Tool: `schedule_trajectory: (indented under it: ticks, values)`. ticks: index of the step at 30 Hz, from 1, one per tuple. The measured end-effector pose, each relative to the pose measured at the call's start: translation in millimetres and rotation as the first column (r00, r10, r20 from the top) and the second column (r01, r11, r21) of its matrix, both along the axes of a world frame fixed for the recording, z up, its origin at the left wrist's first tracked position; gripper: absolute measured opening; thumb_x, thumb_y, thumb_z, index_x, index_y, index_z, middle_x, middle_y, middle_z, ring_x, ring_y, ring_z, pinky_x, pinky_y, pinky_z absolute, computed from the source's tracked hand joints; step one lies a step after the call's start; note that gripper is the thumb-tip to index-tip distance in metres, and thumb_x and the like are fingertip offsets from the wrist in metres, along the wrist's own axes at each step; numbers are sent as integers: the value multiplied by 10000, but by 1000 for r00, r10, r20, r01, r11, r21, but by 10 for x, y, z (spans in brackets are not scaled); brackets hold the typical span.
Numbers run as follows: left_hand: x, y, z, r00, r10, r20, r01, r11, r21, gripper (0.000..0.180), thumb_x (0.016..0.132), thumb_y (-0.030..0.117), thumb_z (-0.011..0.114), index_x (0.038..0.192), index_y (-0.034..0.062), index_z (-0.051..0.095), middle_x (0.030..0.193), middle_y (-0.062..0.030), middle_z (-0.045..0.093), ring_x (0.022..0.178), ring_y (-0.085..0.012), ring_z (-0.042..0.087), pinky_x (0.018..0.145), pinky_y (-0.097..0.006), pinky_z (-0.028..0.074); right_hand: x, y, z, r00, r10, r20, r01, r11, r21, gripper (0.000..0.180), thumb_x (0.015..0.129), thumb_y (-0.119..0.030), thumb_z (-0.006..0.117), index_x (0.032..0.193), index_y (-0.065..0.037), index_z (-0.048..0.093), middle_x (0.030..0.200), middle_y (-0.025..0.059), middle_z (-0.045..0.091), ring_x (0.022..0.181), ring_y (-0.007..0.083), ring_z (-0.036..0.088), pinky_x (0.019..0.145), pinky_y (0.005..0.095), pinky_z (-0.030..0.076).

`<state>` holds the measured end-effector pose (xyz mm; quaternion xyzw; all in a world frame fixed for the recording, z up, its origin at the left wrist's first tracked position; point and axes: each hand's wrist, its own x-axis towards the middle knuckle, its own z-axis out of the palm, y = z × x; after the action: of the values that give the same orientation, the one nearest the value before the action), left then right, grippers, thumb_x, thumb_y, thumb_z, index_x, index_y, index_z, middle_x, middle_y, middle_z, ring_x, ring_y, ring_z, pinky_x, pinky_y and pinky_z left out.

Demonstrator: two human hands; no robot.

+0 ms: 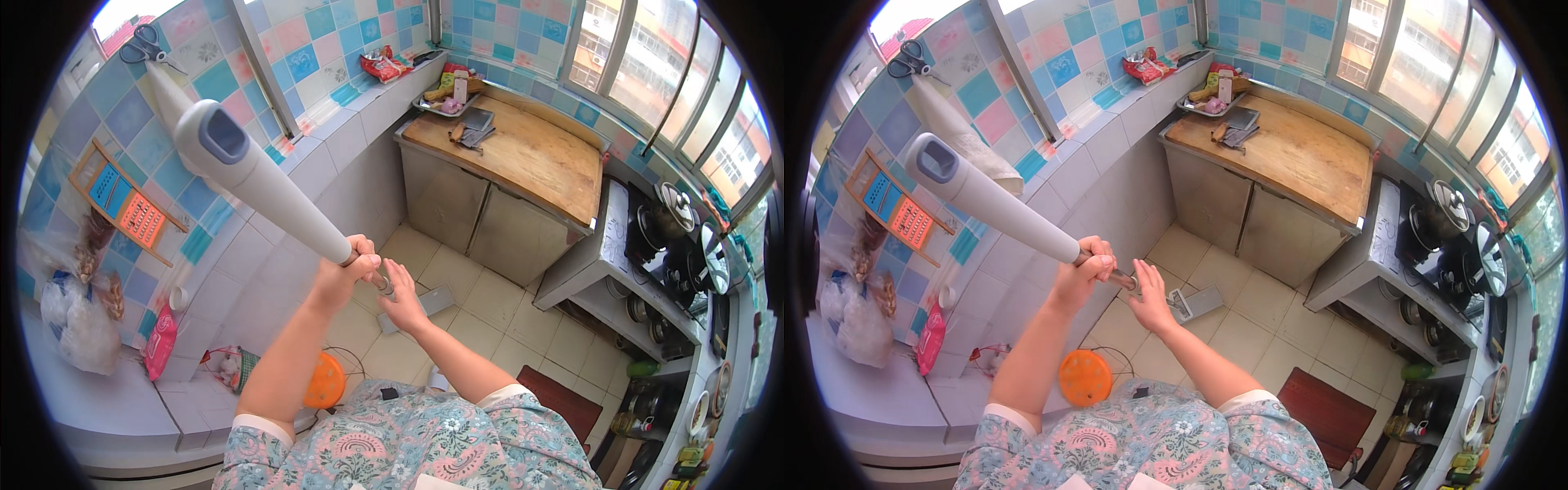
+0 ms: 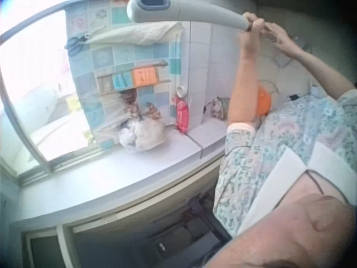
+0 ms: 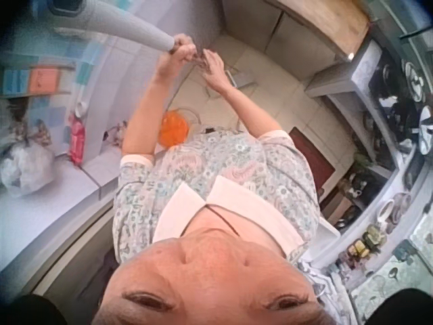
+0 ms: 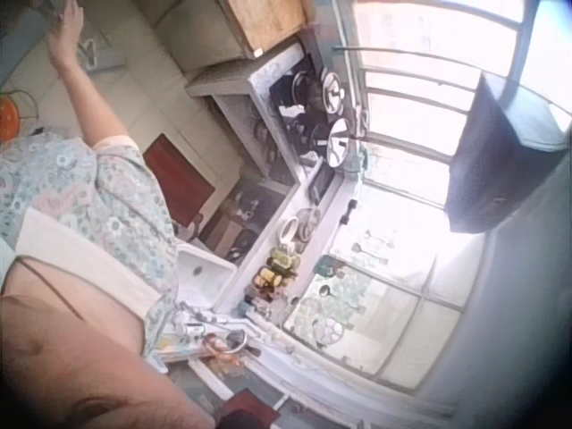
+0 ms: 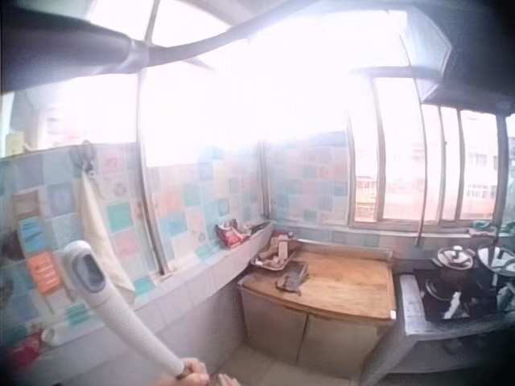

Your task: The person mops the floor in a bathroom and a living room using a flat mop. They then move to the kitchen, where they wipe a specific spot on the tiled floor with a tissue and discard it. Finally, they continue mopping the kitchen floor around the sink and stove area.

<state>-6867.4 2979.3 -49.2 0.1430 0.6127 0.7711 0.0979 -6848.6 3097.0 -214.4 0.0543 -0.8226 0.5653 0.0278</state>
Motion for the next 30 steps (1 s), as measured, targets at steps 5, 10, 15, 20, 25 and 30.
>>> schedule_trajectory:
  ticks: [5,10,15,20,25,30]
  values:
    - [-529,96,-300,998,21,63,-17,998,-60,198,775,59,577,628,86,448,591,15,482,566,-70,483,508,-236,394,-509,-14,147,983,182,-32,-185,976,-119,314,842,-193,575,1116,-84,466,1031,144,552,959,289,535,821,373,434]
    - [-990,83,-221,989,67,133,-49,990,-133,110,807,112,585,735,86,507,723,-3,509,733,-99,467,702,-268,384,-928,-52,310,995,68,71,-71,996,47,210,859,-238,558,882,-66,439,845,125,575,791,320,555,679,418,422]
    - [-1493,-107,-143,991,125,-44,-131,974,-186,191,850,202,591,946,61,505,841,-2,503,805,-97,462,752,-270,397,-1435,-256,476,1000,25,3,-25,998,61,225,856,-251,562,897,-64,444,864,139,589,819,329,567,694,414,429]
    - [-1940,-498,-427,949,279,-150,-310,914,-261,340,856,148,559,1152,26,443,1071,-75,526,1004,-155,508,875,-317,416,-2057,-575,254,998,63,20,-66,978,198,231,855,-252,557,928,-64,446,879,159,599,826,357,575,702,425,438]
    - [-1828,-1078,-894,931,355,-80,-353,828,-436,467,835,109,545,1262,22,378,1211,-151,471,1086,-224,513,905,-341,425,-2571,-933,199,993,81,85,-101,961,259,245,863,-273,530,960,-64,445,905,165,609,864,358,579,730,424,446]
    - [-1307,-1534,-1023,880,476,13,-411,774,-481,404,850,133,545,1221,17,437,1195,-127,494,1025,-201,541,873,-322,443,-3029,-1142,114,979,157,134,-186,954,237,281,864,-258,541,1048,-79,428,873,153,611,794,332,604,704,408,462]
